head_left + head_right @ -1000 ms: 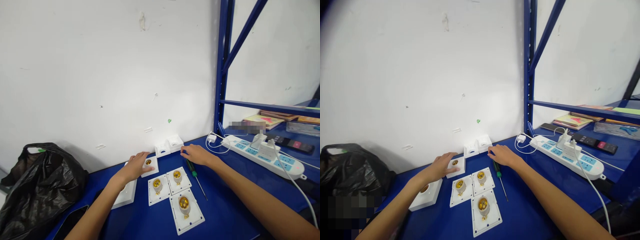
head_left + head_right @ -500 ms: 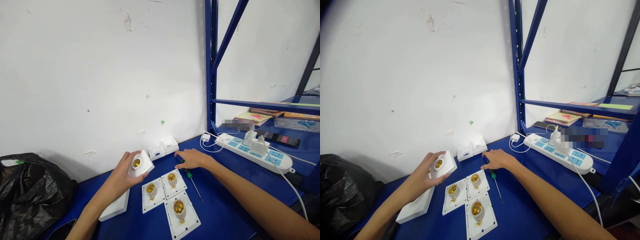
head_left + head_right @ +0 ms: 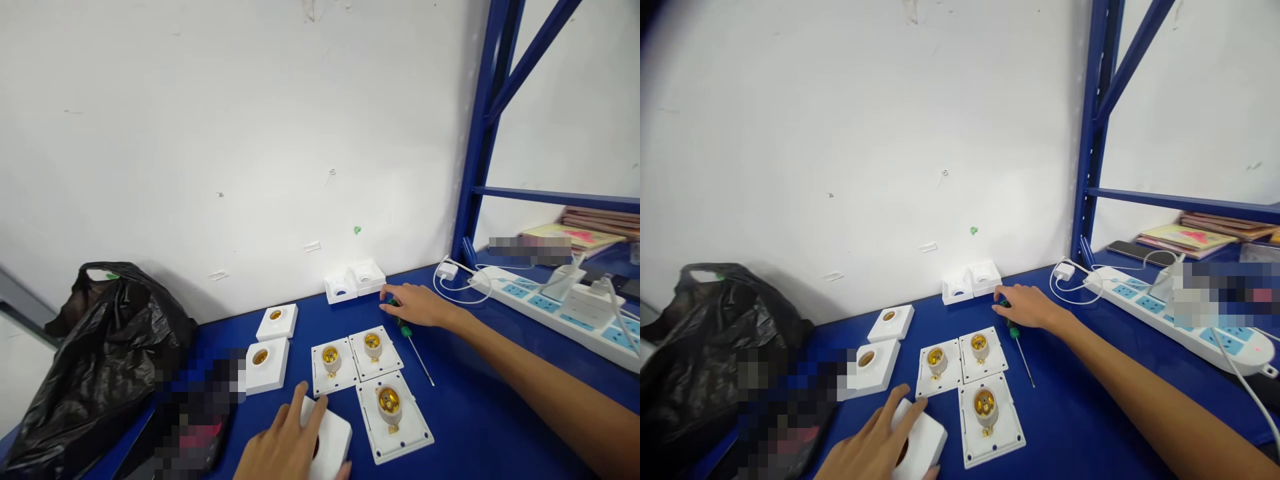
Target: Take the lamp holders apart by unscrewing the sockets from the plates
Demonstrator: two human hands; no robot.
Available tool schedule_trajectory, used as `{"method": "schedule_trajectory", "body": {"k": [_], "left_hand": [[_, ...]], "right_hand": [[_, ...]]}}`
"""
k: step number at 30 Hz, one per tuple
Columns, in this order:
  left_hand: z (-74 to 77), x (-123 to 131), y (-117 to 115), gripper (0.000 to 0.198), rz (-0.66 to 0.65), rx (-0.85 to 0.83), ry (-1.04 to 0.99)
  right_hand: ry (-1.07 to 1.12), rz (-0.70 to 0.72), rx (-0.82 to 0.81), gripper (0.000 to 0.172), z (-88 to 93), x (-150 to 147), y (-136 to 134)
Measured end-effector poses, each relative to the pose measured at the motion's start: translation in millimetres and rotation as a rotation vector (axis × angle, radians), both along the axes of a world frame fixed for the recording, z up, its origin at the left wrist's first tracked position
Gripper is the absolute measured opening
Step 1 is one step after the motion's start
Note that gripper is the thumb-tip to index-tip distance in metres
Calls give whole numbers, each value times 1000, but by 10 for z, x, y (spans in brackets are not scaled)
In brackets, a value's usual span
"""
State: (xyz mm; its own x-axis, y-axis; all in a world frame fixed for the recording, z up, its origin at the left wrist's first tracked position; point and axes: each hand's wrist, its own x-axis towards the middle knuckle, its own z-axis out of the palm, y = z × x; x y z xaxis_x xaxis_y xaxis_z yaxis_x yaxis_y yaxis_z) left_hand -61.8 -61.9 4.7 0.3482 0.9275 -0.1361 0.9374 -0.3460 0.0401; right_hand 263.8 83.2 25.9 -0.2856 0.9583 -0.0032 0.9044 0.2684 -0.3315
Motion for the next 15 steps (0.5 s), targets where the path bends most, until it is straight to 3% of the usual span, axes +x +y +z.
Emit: {"method": "schedule_trajectory", "body": {"k": [4, 8, 10, 15], "left_hand": [[-103, 5, 175, 67, 8, 89, -84], [-81, -220, 318, 112, -146, 35, -98], [-74, -310, 370, 126, -233, 40, -43], [-205, -237, 563, 117, -414, 12, -96]], "right_hand": [[6, -32, 41, 28, -57, -10, -31], [50, -46, 75, 25, -55, -17, -59], [101, -53, 100, 22, -41, -32, -71], [333, -95, 184, 20, -17, -56, -87]]}}
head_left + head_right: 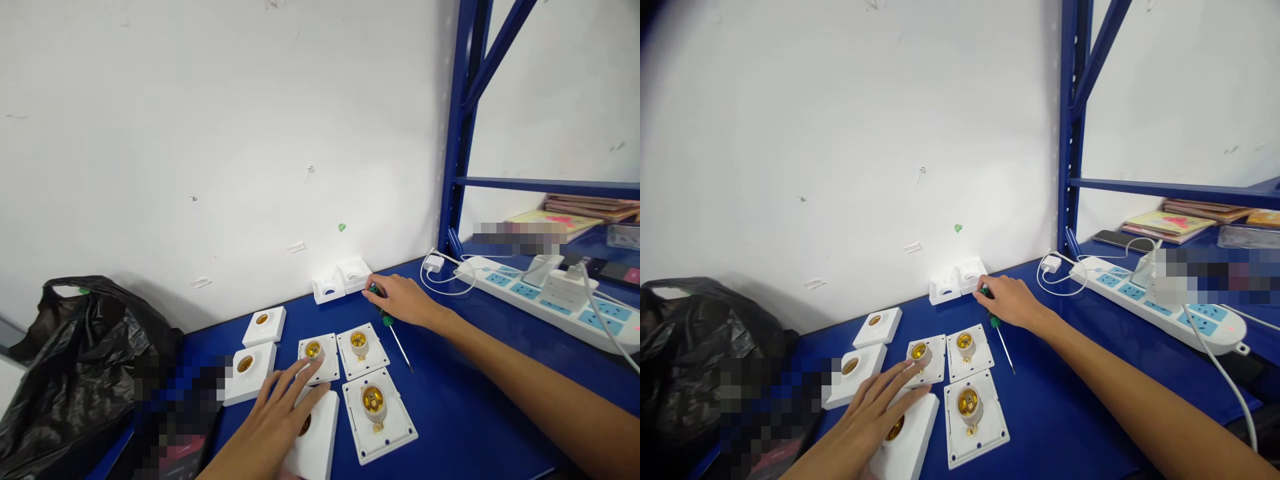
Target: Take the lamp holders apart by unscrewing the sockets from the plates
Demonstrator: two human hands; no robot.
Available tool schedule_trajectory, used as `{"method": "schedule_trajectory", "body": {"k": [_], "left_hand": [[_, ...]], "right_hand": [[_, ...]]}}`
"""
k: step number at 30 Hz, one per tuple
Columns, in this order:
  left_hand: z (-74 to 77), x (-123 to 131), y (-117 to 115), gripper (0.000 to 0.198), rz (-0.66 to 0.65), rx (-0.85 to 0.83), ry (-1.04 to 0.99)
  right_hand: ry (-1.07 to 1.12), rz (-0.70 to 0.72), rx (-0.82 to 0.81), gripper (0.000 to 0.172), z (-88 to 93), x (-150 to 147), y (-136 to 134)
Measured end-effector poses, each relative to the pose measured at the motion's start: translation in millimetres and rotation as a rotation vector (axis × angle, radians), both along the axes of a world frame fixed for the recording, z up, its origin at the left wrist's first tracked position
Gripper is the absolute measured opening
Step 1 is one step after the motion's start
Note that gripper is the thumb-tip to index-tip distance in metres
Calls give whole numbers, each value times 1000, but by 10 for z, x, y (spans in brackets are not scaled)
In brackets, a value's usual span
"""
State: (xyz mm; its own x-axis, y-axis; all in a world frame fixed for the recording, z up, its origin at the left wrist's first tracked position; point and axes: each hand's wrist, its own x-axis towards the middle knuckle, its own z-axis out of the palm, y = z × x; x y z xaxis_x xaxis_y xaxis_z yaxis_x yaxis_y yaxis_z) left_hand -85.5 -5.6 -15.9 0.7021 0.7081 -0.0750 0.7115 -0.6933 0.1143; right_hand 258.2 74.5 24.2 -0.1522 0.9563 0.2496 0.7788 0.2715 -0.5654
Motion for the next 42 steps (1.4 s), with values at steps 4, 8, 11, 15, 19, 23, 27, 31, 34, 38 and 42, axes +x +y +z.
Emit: {"method": "schedule_trajectory", "body": {"k": [4, 8, 11, 15, 19, 23, 27, 31, 34, 38, 42], "left_hand": [[50, 222, 162, 107, 88, -33, -167], [208, 445, 179, 83, 228, -55, -604], [213, 596, 121, 66, 285, -123, -836], [110, 690, 46, 70, 316, -145, -941], [67, 672, 4, 74, 309, -126, -968], [94, 665, -14, 73, 283, -163, -965], [91, 676, -29, 74, 278, -181, -974], [73, 675, -43, 71, 287, -177, -984], [74, 677, -37, 71, 298, -164, -977], [85, 679, -18, 70, 292, -182, -1006], [67, 659, -9, 71, 301, -163, -1000]], "right_hand": [[278, 5, 69, 26, -20, 6, 26], [617, 3, 124, 36, -76, -31, 81], [847, -31, 147, 42, -127, -107, 95], [1043, -34, 142, 42, -186, -238, 45], [1124, 7, 111, 41, -225, -360, -49], [1145, 53, 88, 39, -240, -436, -122], [1146, 104, 97, 39, -207, -461, -159], [1131, 155, 138, 39, -132, -454, -209], [1083, 191, 195, 36, -88, -441, -261], [1027, 192, 248, 32, -85, -419, -296], [996, 190, 259, 32, -109, -398, -286]]}}
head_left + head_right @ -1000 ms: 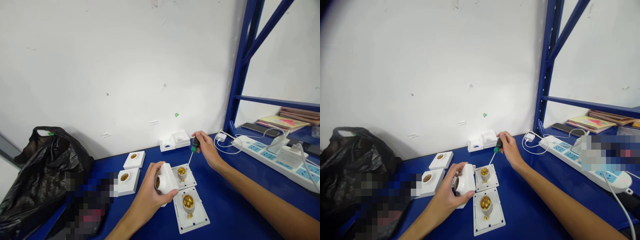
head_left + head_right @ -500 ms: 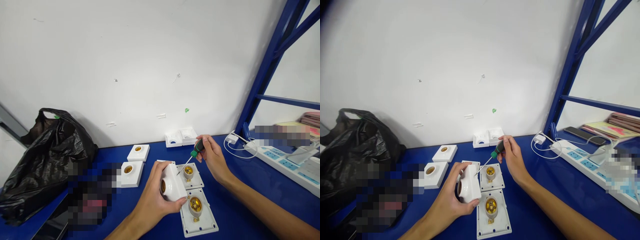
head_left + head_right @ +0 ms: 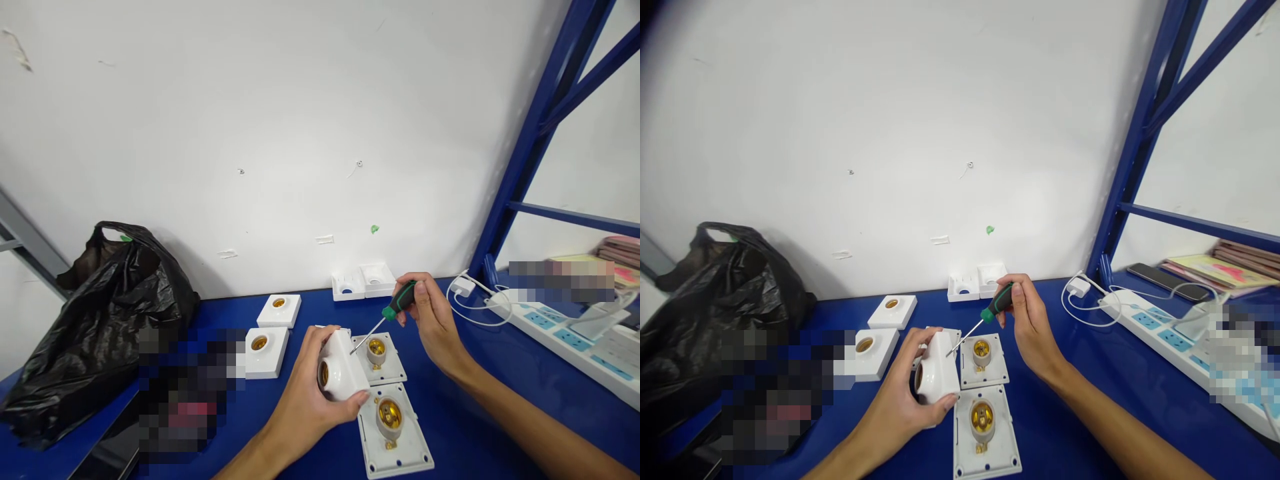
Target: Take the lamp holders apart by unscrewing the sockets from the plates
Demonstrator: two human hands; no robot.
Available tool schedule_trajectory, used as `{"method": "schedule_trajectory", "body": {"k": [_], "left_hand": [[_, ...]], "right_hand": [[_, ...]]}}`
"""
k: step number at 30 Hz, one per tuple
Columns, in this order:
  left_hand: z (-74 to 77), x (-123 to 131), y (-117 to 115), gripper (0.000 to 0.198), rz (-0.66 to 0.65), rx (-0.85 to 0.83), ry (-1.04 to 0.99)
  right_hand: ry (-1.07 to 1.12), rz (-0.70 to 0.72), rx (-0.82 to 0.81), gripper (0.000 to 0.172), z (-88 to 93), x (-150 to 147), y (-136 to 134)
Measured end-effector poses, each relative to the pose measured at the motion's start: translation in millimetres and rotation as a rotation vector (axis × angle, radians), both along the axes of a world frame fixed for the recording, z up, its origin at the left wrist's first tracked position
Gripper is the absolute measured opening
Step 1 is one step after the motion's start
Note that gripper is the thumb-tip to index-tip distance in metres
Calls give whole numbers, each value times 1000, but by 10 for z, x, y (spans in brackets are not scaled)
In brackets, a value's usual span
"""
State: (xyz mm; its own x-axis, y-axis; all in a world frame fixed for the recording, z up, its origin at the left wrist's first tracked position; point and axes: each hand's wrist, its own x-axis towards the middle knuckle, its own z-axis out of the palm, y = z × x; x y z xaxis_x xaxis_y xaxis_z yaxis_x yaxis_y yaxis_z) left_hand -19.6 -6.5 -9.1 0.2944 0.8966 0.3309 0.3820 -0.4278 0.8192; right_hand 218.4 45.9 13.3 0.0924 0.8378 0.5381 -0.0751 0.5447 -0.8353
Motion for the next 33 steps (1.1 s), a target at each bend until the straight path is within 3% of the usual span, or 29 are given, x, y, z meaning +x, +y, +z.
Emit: {"method": "schedule_trajectory", "body": {"k": [7, 17, 25, 33], "left_hand": [[-94, -32, 14, 78, 74, 34, 94], [57, 31, -16, 67, -11, 35, 12], [44, 44, -18, 63, 6, 49, -14], [94, 70, -32, 57, 41, -37, -44]], "right_hand": [[-29, 8, 22, 30, 1, 22, 3], [-145, 37, 46, 33, 56, 98, 21], [-141, 63, 41, 31, 44, 123, 49], [-168, 60, 42, 31, 34, 147, 60]]}}
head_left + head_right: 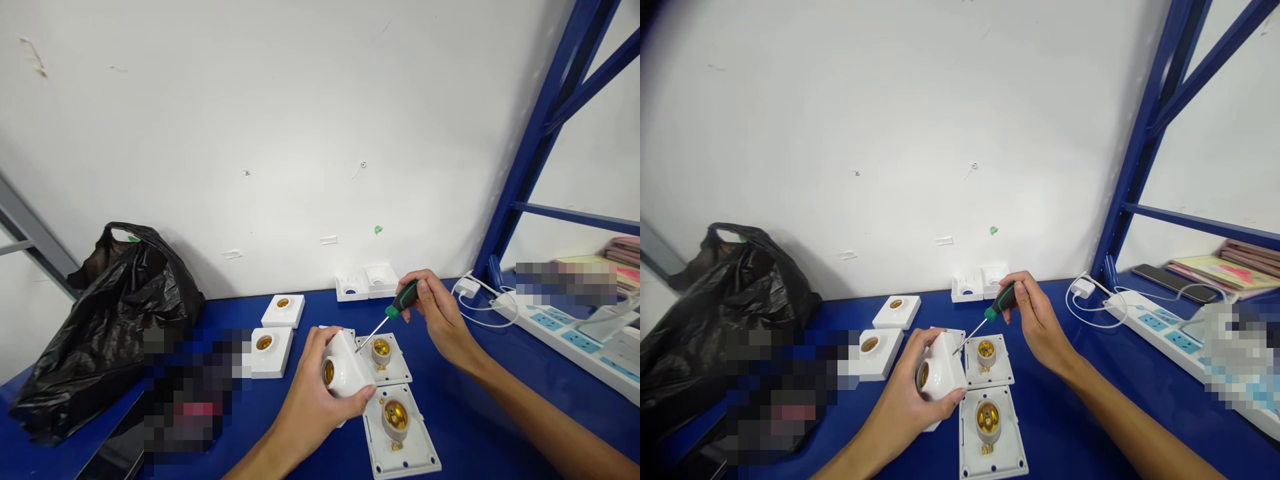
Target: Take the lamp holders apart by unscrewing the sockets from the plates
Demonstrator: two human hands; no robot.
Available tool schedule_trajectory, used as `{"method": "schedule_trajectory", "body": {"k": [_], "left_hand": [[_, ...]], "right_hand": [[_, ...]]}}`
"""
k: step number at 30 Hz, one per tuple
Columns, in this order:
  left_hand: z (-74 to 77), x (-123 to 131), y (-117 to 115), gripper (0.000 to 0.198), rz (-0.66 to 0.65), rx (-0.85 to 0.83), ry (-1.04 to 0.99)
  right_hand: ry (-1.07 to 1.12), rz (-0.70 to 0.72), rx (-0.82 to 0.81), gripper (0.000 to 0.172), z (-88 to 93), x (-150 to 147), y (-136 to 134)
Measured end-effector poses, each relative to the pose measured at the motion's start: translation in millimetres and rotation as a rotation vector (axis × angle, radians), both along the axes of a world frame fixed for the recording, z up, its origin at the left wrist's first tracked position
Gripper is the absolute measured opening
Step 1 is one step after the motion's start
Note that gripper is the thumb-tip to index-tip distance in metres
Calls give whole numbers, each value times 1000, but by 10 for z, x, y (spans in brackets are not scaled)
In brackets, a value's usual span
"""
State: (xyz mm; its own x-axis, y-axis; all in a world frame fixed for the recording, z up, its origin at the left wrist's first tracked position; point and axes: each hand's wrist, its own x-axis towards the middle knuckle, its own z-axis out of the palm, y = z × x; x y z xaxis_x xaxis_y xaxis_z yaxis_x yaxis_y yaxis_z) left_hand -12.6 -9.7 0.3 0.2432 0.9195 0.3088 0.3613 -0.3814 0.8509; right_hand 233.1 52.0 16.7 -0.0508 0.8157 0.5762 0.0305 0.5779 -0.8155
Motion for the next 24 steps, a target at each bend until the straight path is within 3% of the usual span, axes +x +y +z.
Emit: {"method": "schedule_trajectory", "body": {"k": [9, 15, 20, 24], "left_hand": [[-61, 29, -31, 57, 22, -81, -58], [-63, 44, -30, 57, 27, -46, -70], [-58, 46, -43, 60, 17, 15, -19], [-69, 37, -48, 62, 57, 41, 17]], "right_hand": [[5, 23, 5, 28, 33, -19, -25], [188, 138, -79, 19, 97, -97, -80], [134, 206, -142, 21, 79, -185, -130], [168, 174, -148, 19, 73, -188, -113]]}}
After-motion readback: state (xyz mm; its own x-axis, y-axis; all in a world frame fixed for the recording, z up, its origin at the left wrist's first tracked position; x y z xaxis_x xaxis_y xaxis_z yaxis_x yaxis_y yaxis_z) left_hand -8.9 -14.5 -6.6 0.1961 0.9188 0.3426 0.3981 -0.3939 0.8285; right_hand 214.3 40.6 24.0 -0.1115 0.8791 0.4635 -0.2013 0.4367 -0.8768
